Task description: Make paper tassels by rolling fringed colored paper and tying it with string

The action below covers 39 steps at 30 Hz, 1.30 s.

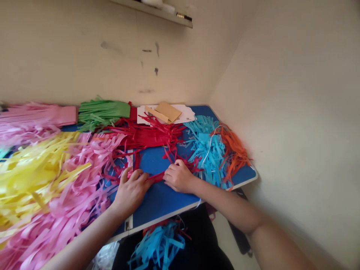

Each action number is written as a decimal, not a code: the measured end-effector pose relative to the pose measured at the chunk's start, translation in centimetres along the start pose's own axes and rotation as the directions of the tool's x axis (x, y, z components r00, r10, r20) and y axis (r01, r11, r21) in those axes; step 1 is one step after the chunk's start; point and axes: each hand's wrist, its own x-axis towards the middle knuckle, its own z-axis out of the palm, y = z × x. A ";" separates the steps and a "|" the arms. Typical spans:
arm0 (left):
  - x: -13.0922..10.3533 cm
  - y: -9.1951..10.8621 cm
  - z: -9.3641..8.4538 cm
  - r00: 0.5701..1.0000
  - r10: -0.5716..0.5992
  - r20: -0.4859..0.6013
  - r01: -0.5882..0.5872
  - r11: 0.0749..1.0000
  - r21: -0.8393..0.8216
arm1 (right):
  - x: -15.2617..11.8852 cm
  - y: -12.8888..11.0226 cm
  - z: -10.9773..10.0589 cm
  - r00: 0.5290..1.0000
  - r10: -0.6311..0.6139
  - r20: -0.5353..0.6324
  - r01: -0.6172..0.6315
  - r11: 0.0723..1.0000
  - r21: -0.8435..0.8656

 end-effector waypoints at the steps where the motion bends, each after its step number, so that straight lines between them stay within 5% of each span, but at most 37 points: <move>1: 0.2 0.1 0.0 1.000 0.005 -0.006 -0.005 1.000 -0.012 | 0.1 0.1 0.2 0.999 -0.032 0.009 0.032 0.999 -0.009; 4: 0.6 0.5 0.1 0.999 0.004 -0.033 -0.004 1.000 -0.025 | 0.5 0.6 0.9 0.999 -0.038 0.028 0.039 0.998 -0.041; 10: 1.1 0.5 0.8 0.996 -0.057 -0.061 0.054 0.997 -0.064 | 1.2 1.0 0.8 0.987 0.135 0.084 -0.143 0.986 0.090; 18: -0.2 0.0 1.0 0.997 -0.021 -0.074 0.018 0.999 -0.035 | 0.6 -0.3 1.2 0.998 0.015 -0.059 -0.017 0.999 -0.032; 23: -2.2 -1.5 1.6 0.996 -0.073 -0.057 0.061 0.979 -0.193 | -2.1 1.8 2.3 0.978 0.165 -0.128 -0.142 0.975 0.172; 30: -2.0 -1.9 2.1 0.969 -0.245 0.040 0.246 0.925 -0.290 | -2.0 2.7 1.7 0.906 0.423 0.027 -0.404 0.841 0.360; 39: -0.3 -1.6 1.7 0.945 -0.291 0.147 0.311 0.941 -0.137 | -0.4 2.1 0.4 0.849 0.495 0.185 -0.529 0.798 0.290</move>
